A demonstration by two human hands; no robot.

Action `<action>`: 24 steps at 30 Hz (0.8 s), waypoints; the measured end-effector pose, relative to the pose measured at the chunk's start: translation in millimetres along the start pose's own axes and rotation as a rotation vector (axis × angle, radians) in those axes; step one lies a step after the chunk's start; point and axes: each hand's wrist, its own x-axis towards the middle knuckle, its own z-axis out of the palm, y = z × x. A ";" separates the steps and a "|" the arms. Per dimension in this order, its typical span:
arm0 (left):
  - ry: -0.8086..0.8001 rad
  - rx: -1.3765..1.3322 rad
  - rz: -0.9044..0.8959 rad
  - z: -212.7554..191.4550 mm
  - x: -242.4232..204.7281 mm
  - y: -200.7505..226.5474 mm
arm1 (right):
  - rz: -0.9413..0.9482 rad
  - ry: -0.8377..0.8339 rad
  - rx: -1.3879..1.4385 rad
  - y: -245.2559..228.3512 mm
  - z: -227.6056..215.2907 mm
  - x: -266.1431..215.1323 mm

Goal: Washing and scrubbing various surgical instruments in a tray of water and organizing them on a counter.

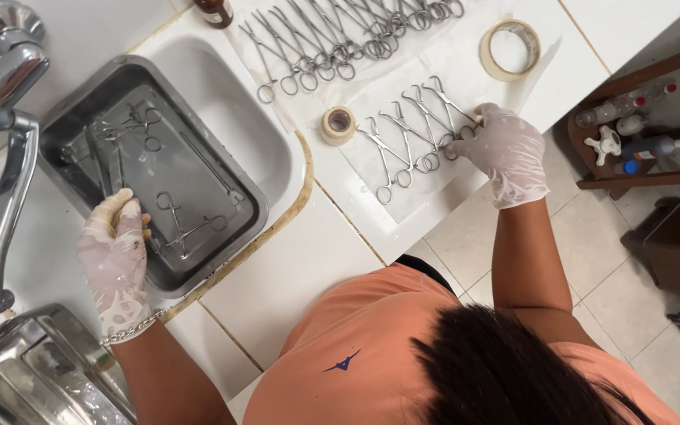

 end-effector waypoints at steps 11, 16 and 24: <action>0.156 0.240 -0.145 -6.4 23.9 -64.9 | -0.485 0.039 0.055 -87.7 36.1 -77.6; 0.208 0.268 -0.374 -14.5 -1.2 -20.9 | -1.133 -0.013 -0.132 -182.7 114.4 -122.5; 0.211 0.281 -0.381 -32.8 -34.9 -2.8 | -1.724 0.306 -0.784 -301.2 233.9 -95.8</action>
